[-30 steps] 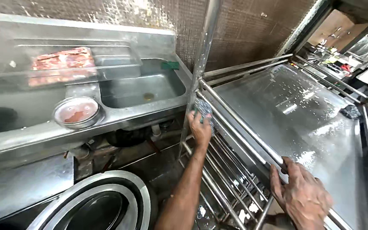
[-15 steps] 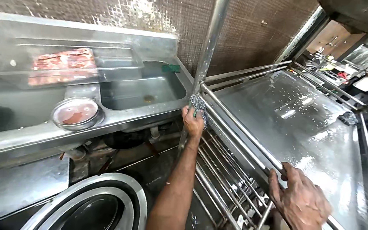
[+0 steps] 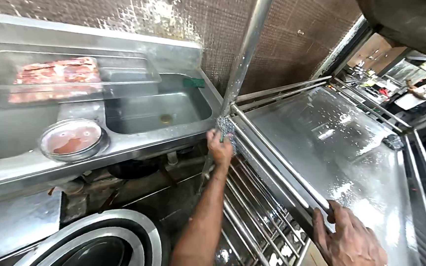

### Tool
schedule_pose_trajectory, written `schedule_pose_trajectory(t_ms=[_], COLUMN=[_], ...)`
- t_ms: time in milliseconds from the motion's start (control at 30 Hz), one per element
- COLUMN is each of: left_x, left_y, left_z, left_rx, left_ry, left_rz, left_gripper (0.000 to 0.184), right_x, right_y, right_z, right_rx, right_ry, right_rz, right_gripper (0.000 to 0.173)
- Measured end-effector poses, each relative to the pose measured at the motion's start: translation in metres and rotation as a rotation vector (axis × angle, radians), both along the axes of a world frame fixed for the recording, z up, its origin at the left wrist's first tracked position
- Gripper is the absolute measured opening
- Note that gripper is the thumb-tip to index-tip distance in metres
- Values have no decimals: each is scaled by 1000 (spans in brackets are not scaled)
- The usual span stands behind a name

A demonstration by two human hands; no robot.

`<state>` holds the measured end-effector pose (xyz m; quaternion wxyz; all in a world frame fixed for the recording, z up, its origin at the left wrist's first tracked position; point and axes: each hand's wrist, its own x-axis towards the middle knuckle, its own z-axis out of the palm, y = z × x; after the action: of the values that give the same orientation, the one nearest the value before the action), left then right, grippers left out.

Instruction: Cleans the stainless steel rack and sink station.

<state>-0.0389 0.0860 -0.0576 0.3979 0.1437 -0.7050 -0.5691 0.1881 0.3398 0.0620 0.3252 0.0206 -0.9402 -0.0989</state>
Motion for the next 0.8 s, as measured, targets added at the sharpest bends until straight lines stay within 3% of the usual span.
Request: schedule_pose_trajectory(t_ms=[100, 200, 267, 333, 467, 567, 800], left_x=[1, 64, 115, 133, 58, 9, -3], left_y=[2, 45, 86, 107, 43, 4, 7], left_z=[-10, -24, -35, -41, -17, -7, 3], left_rx=[72, 105, 148, 159, 134, 51, 261], left_ry=[63, -5, 66, 139, -29, -19, -81], left_rz=[11, -176, -300, -319, -159, -63, 17], left_gripper=[21, 21, 21, 21, 21, 26, 34], right_x=[-1, -2, -3, -4, -5, -13, -13], right_y=[-4, -5, -3, -2, -2, -3, -6], right_z=[-1, 1, 0, 0, -4, -10, -12], right_rx=[-7, -19, -33, -44, -10, 33, 53], right_ry=[27, 3, -23, -28, -25, 66, 95], right_rz=[-29, -35, -10, 2, -12, -49, -74], right_gripper=[45, 43, 42, 41, 40, 35, 32])
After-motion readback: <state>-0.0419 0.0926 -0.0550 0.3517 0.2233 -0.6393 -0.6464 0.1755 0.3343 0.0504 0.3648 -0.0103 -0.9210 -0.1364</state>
